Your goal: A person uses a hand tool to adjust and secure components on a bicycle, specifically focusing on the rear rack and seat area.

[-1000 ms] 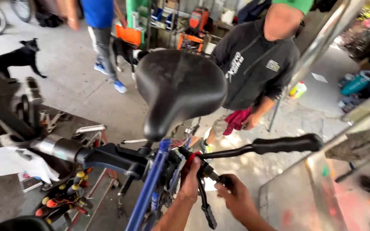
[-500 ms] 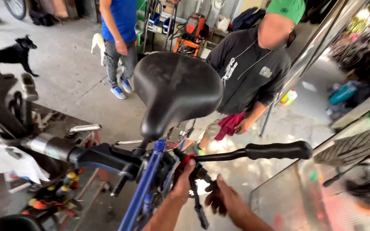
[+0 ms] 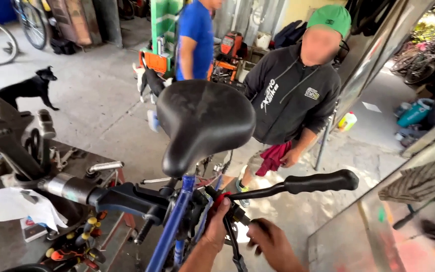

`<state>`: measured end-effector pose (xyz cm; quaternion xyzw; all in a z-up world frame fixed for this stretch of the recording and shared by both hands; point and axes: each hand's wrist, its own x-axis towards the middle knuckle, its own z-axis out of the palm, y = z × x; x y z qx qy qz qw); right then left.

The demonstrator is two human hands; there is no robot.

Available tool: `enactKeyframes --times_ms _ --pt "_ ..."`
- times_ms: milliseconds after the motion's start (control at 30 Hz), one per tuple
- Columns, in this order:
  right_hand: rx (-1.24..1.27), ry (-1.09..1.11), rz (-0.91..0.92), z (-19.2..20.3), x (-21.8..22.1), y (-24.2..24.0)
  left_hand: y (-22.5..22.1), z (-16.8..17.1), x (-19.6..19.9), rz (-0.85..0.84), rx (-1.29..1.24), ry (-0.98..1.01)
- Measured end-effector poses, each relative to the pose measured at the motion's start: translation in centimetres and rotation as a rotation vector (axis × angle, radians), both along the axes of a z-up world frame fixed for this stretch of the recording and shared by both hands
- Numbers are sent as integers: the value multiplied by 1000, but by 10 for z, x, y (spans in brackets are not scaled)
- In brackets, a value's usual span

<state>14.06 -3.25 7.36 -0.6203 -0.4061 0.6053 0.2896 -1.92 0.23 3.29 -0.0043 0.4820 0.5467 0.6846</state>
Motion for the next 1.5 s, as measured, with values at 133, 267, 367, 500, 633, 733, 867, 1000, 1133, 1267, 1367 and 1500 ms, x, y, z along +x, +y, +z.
enactKeyframes --times_ms 133,267,367,500,633,733,867,1000,1133,1267,1367,1500 --pt "493 -653 126 -25 13 -4 1 -11 7 -68 64 -80" --pt "-114 -23 17 38 -12 -10 -4 1 2 69 157 -9" --pt "259 -87 79 -41 17 13 12 -39 10 122 311 84" --pt "858 -628 221 -70 28 13 1 -11 1 -74 270 164" --pt "201 -96 74 -23 7 14 7 -27 3 108 251 161" --pt "171 -210 117 -13 15 14 1 -3 5 29 252 109" --pt "655 -575 210 -39 22 3 -7 10 3 -7 121 79" --pt "213 -128 168 -21 18 7 -6 -8 2 -98 138 85" --pt "313 -343 150 -31 15 8 11 -40 4 -18 253 111" --pt "902 -853 232 -65 33 11 -8 9 -1 -57 224 76" --pt "273 -544 343 -4 20 6 -3 -13 1 -164 223 87" --pt "-11 52 261 -19 19 8 0 -14 1 -67 317 151"
